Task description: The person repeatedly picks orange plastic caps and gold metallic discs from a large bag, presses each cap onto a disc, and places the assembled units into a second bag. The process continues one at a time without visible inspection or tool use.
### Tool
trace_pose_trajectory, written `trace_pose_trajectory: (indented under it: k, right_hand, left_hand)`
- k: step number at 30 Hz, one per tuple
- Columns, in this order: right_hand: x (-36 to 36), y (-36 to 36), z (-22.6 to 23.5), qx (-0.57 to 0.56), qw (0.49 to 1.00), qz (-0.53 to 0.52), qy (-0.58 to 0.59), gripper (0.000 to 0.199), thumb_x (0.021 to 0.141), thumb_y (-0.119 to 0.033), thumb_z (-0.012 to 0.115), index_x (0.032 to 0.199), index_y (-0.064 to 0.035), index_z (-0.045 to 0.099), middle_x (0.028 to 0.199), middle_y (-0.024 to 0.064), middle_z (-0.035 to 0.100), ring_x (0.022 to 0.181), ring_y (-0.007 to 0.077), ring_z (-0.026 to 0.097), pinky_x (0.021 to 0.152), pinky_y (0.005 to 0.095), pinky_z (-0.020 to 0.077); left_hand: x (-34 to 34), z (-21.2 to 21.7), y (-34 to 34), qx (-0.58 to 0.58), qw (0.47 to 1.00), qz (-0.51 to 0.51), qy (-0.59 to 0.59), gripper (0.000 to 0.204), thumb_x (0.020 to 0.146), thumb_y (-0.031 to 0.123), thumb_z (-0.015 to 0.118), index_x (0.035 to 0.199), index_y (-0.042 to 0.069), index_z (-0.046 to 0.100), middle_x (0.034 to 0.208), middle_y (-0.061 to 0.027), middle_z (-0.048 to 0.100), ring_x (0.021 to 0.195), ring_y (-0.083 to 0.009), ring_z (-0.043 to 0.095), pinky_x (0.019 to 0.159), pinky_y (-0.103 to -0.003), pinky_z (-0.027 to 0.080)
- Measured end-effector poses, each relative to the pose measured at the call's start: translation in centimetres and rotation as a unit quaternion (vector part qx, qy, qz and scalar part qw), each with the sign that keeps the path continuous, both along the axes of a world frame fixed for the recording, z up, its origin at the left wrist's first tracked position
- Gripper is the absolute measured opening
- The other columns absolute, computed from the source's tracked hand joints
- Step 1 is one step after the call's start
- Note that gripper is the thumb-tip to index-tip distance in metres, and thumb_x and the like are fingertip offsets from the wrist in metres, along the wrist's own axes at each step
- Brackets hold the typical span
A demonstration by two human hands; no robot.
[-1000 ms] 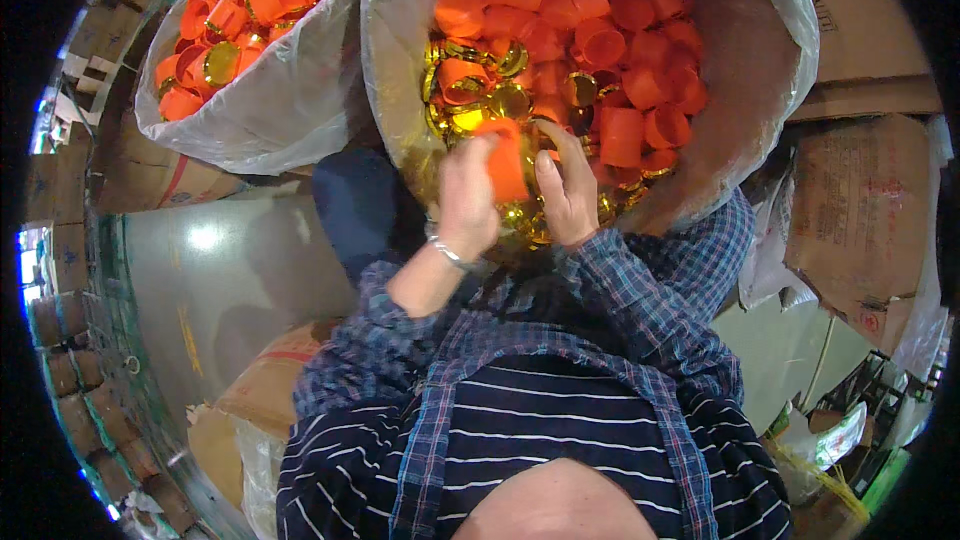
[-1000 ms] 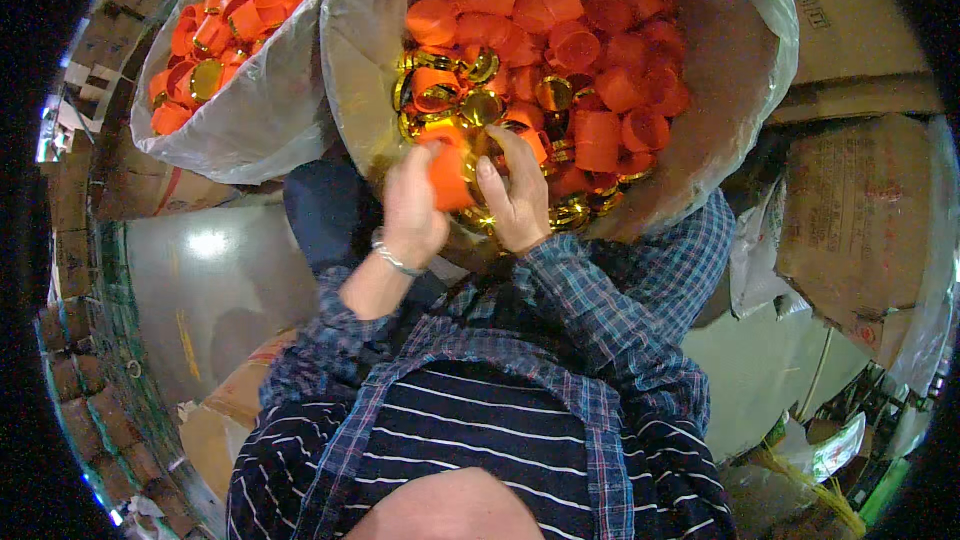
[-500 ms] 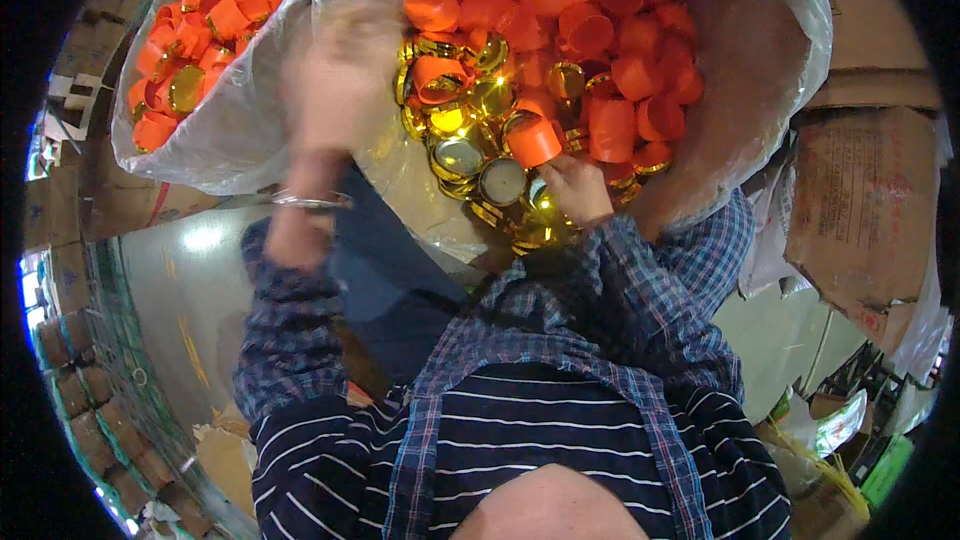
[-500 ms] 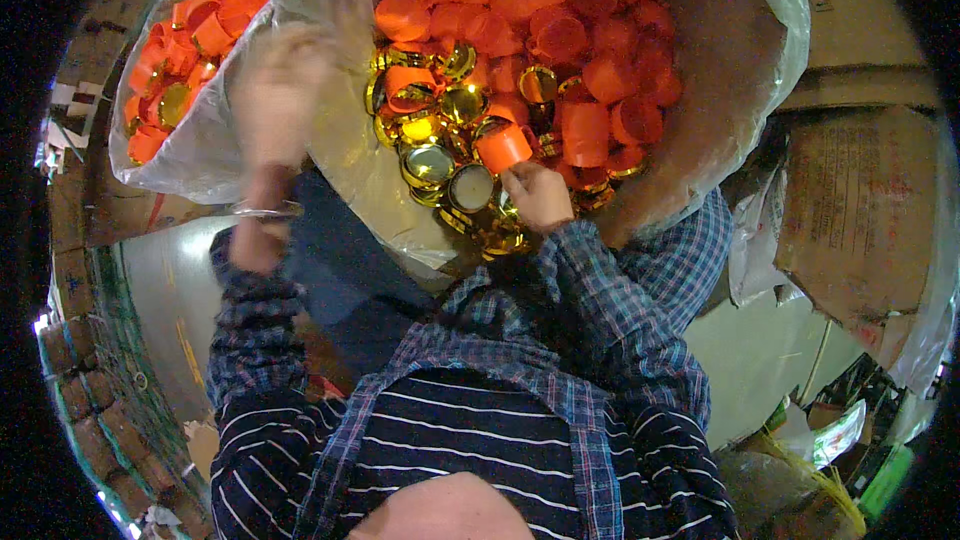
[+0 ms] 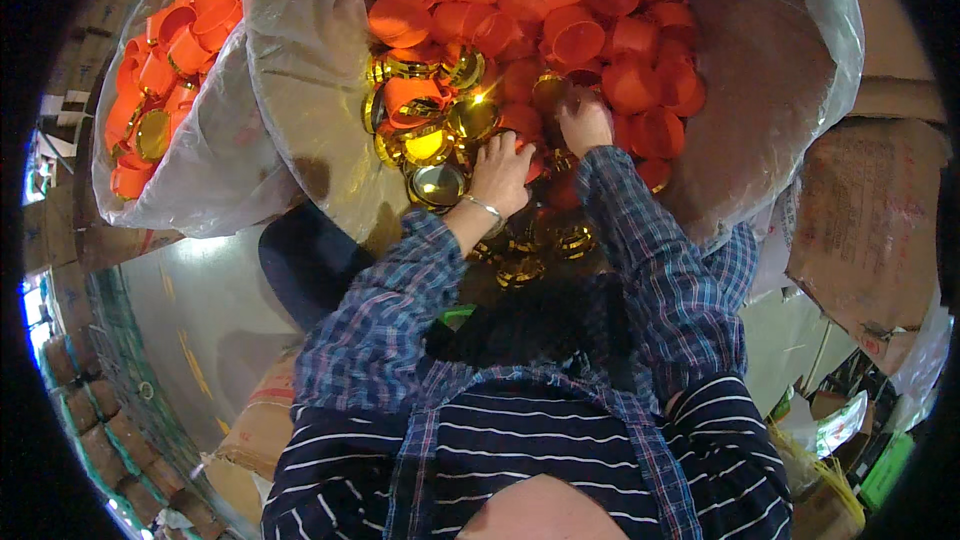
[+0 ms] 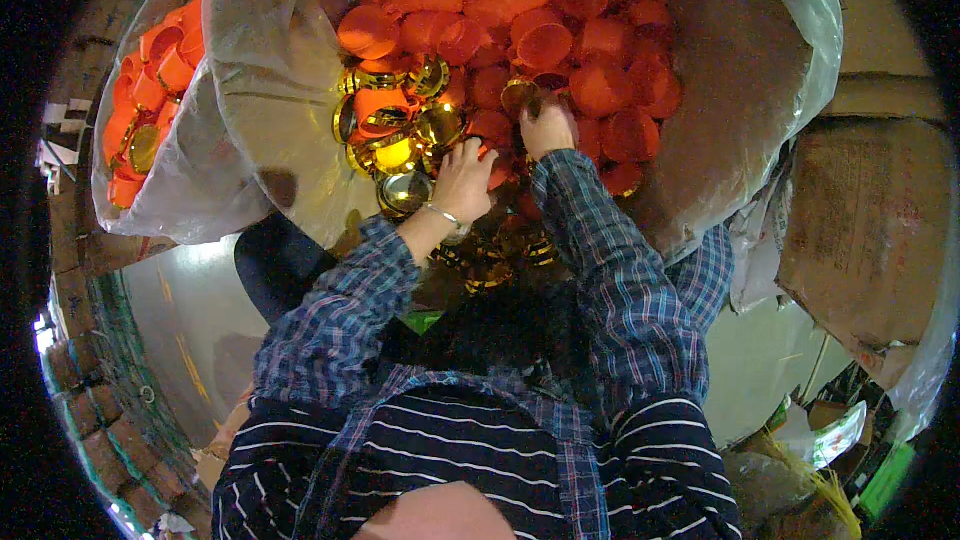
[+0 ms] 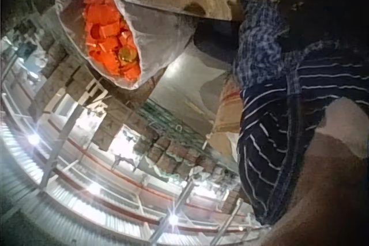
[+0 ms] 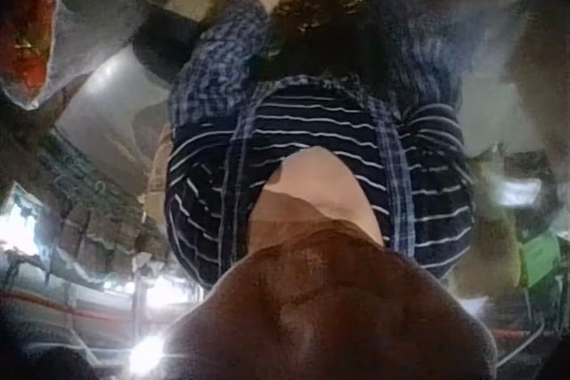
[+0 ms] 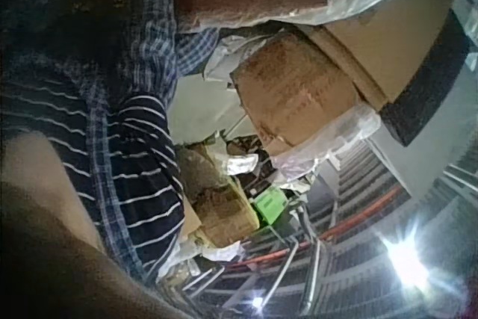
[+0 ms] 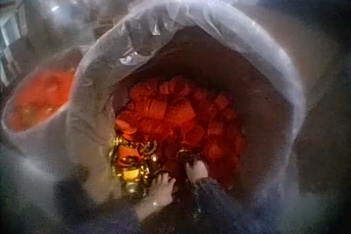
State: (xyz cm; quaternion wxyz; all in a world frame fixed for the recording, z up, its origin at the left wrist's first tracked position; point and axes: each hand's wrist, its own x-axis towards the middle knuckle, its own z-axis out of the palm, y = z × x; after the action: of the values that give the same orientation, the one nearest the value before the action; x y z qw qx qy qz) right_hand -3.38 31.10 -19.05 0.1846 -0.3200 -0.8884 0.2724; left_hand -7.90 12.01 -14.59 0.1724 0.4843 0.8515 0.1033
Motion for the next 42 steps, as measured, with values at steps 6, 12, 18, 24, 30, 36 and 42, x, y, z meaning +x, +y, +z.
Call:
trace_pose_trajectory:
  k: [6, 12, 18, 24, 30, 36, 42]
  right_hand:
    - [-5.4, 0.9, -2.3, 0.029, 0.955, -0.058, -0.291, 0.057, 0.094, -0.045, 0.055, 0.140, -0.0118, 0.048, 0.123, 0.0199, 0.059, 0.101, 0.0326, 0.064, 0.078, 0.0444, 0.0549]
    - [-1.8, -2.6, 4.8, 0.000, 0.971, 0.075, -0.227, 0.050, 0.088, -0.042, 0.068, 0.121, -0.0038, 0.066, 0.106, 0.0220, 0.070, 0.102, 0.0373, 0.067, 0.086, 0.0441, 0.0552]
    - [7.1, -5.8, 16.4, -0.571, 0.794, 0.115, 0.174, 0.044, 0.099, -0.029, 0.059, 0.131, 0.0014, 0.057, 0.116, 0.0098, 0.068, 0.106, 0.0217, 0.066, 0.090, 0.0356, 0.0529]
    - [10.7, -13.9, 20.1, -0.497, 0.852, 0.094, 0.138, 0.041, 0.104, -0.025, 0.052, 0.138, -0.0016, 0.048, 0.122, 0.0063, 0.059, 0.110, 0.0144, 0.055, 0.098, 0.0280, 0.0427]
    - [11.1, -17.3, 21.1, -0.343, 0.875, 0.218, 0.264, 0.048, 0.104, -0.029, 0.044, 0.139, 0.0034, 0.046, 0.142, 0.0152, 0.049, 0.136, 0.0249, 0.043, 0.114, 0.0365, 0.0291]
    - [11.3, -19.6, 20.9, -0.291, 0.886, 0.194, 0.305, 0.060, 0.098, -0.036, 0.056, 0.140, 0.0049, 0.044, 0.141, 0.0182, 0.047, 0.133, 0.0299, 0.044, 0.113, 0.0401, 0.0313]
    - [11.4, -20.0, 20.4, -0.316, 0.905, 0.128, 0.254, 0.052, 0.102, -0.032, 0.050, 0.138, 0.0042, 0.045, 0.130, 0.0173, 0.055, 0.120, 0.0249, 0.053, 0.105, 0.0368, 0.0397]
  left_hand:
    - [-3.3, 4.2, -3.1, 0.078, 0.987, 0.034, -0.139, 0.054, 0.076, 0.013, 0.069, 0.129, 0.011, 0.057, 0.123, -0.0185, 0.050, 0.115, -0.0399, 0.053, 0.099, -0.045, 0.046]
    - [-3.7, 8.1, -7.1, 0.107, 0.962, 0.151, -0.202, 0.036, 0.085, 0.003, 0.057, 0.120, 0.006, 0.063, 0.117, -0.0175, 0.064, 0.113, -0.0335, 0.060, 0.099, -0.038, 0.047]
    - [-0.7, 9.6, -9.5, 0.392, 0.540, 0.354, -0.655, 0.025, 0.094, 0.007, 0.058, 0.117, 0.005, 0.065, 0.112, -0.0108, 0.069, 0.099, -0.0244, 0.068, 0.088, -0.037, 0.054]
    - [6.1, 9.9, -10.4, 0.389, 0.452, 0.127, -0.792, 0.024, 0.095, 0.016, 0.060, 0.120, 0.015, 0.063, 0.103, -0.0041, 0.067, 0.082, -0.0151, 0.065, 0.066, -0.029, 0.053]
    - [8.3, 10.7, -11.3, 0.387, 0.565, 0.135, -0.716, 0.028, 0.095, 0.022, 0.062, 0.122, 0.016, 0.060, 0.104, -0.0004, 0.065, 0.077, -0.0115, 0.062, 0.060, -0.026, 0.048]
    - [8.3, 10.9, -10.5, 0.431, 0.592, 0.158, -0.663, 0.040, 0.098, 0.027, 0.060, 0.135, 0.012, 0.053, 0.120, -0.0013, 0.064, 0.106, -0.0139, 0.063, 0.086, -0.029, 0.053]
    - [6.2, 10.6, -11.4, 0.362, 0.840, 0.104, -0.391, 0.037, 0.093, 0.011, 0.064, 0.128, 0.007, 0.054, 0.117, -0.0037, 0.065, 0.105, -0.0153, 0.063, 0.090, -0.029, 0.051]
